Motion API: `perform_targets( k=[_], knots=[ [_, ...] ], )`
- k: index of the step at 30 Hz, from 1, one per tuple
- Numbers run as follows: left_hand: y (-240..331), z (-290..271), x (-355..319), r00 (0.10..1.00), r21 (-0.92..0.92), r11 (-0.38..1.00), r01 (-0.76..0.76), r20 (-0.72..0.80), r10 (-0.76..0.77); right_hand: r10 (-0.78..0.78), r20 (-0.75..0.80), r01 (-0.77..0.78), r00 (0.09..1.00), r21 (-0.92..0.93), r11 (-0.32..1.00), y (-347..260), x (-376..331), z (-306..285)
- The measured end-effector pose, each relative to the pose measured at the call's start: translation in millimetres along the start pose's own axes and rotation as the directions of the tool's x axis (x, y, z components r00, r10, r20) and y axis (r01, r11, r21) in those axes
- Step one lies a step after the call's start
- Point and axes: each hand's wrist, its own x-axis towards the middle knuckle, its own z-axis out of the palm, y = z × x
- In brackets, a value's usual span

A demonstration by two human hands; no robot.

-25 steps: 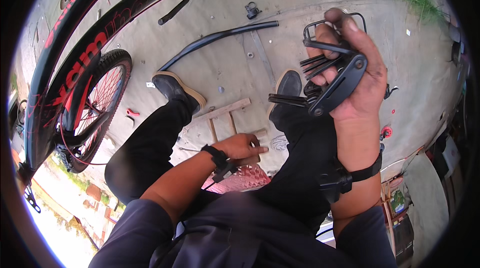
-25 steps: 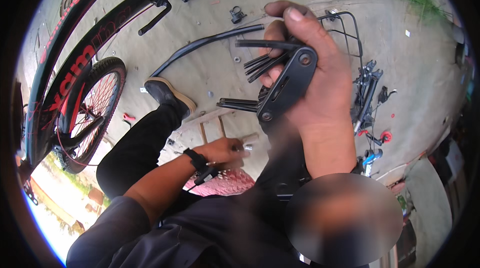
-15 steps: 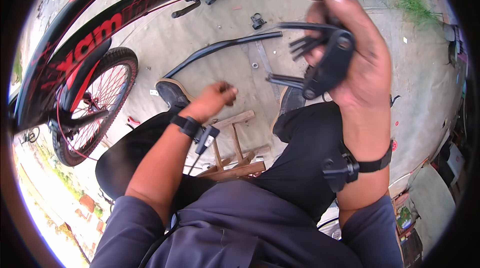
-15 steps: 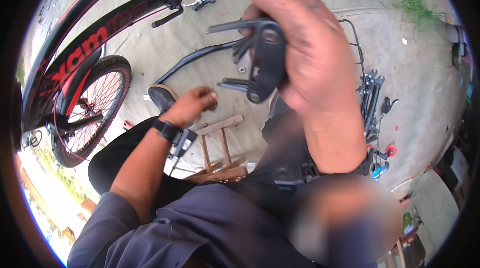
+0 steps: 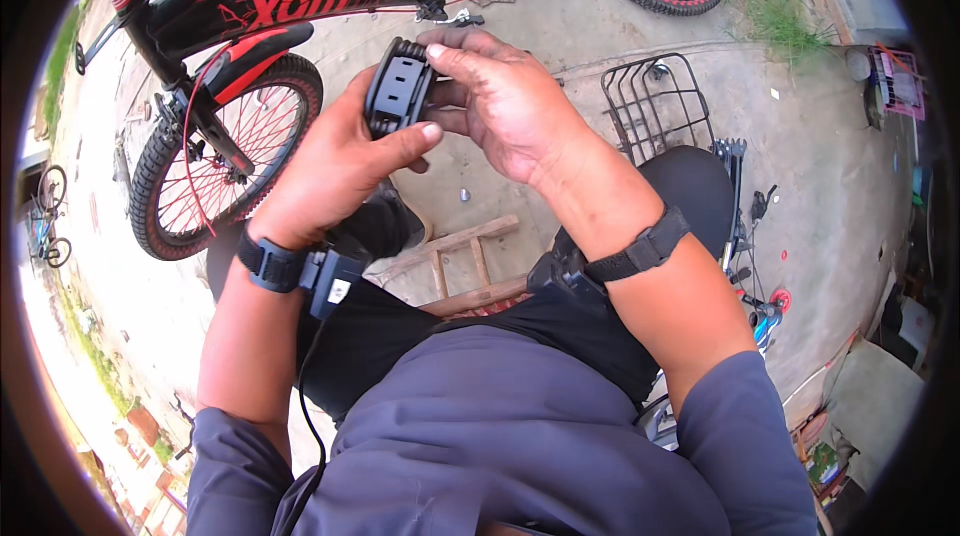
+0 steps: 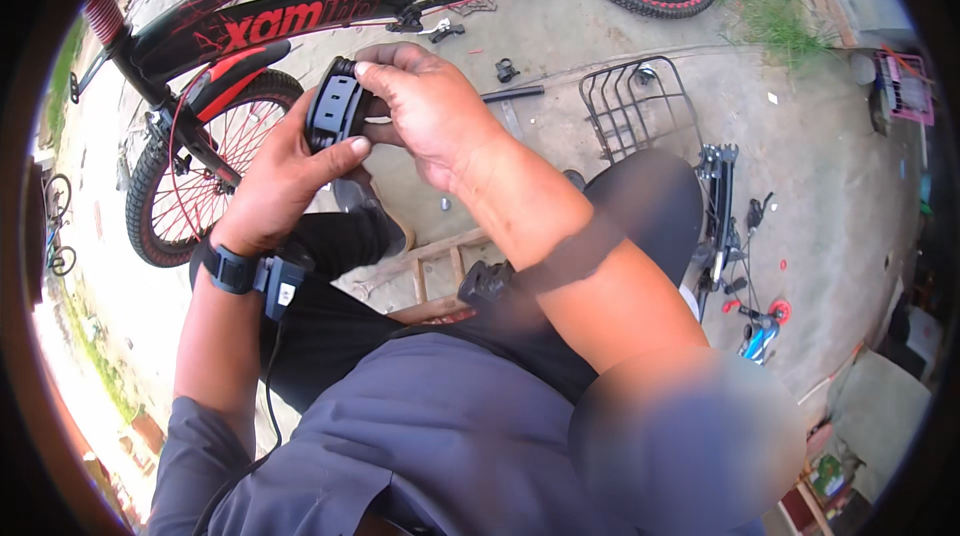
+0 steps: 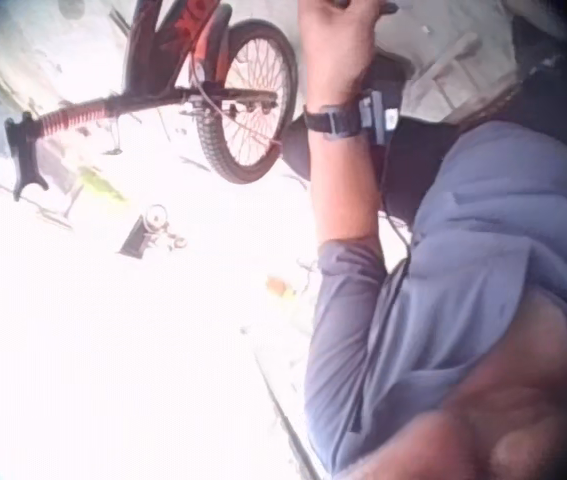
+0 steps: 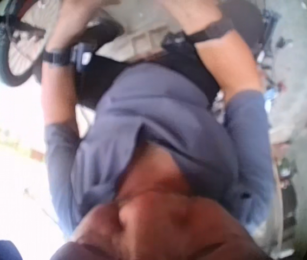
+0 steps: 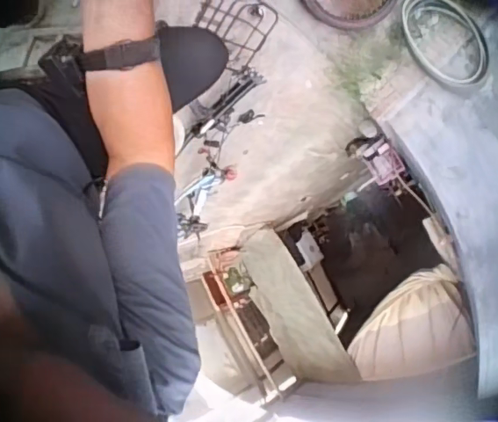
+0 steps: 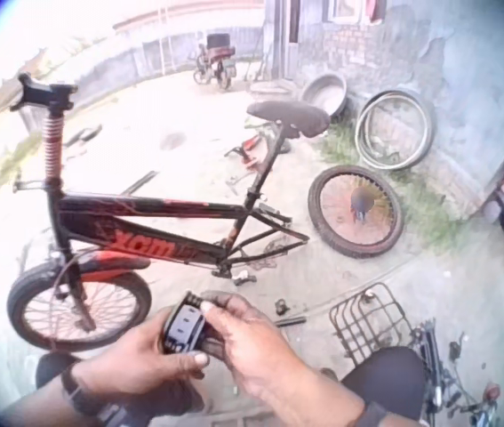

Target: The person assembles a mountain bike by attaching the handlebar stem and handlebars to the front fork. They insert the stem into the fork steerer tube, align the handlebars, and tighten the bolts to secure the components.

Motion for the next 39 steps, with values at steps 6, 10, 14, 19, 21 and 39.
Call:
perform_targets(
  k=[6,10,14,19,21,39],
  knots=[
    [-22.0,-51.7,-5.8,0.991,-0.059,0.994,0.095,-0.088,-0.1,0.045,-0.116,-0.11,0.992,-0.646,0.755,50.1,38.7,-56.6],
    [-33.0,-60.7,-0.7,0.971,-0.177,0.98,0.093,-0.203,-0.129,0.165,-0.114,-0.093,0.98,-0.987,-0.128,148.4,35.3,-129.0],
    [-41.1,-66.9,-1.4,0.949,-0.186,0.974,0.132,-0.262,-0.178,0.547,-0.175,0.063,0.819,-0.92,-0.388,209.9,17.2,-162.1],
    [-58.4,-64.8,-3.8,0.926,-0.239,0.948,0.209,-0.265,-0.27,0.643,-0.145,0.17,0.752,-0.9,-0.401,255.7,21.5,-172.0],
    [-61.5,-63.0,-1.3,0.916,-0.278,0.933,0.23,-0.262,-0.304,0.662,-0.164,0.172,0.731,-0.895,-0.412,266.0,32.1,-170.9],
    [-32.6,-56.8,2.1,0.951,-0.326,0.938,0.121,-0.233,-0.203,0.136,-0.156,-0.205,0.978,-0.824,0.528,202.9,90.9,-162.4]
  ],
)
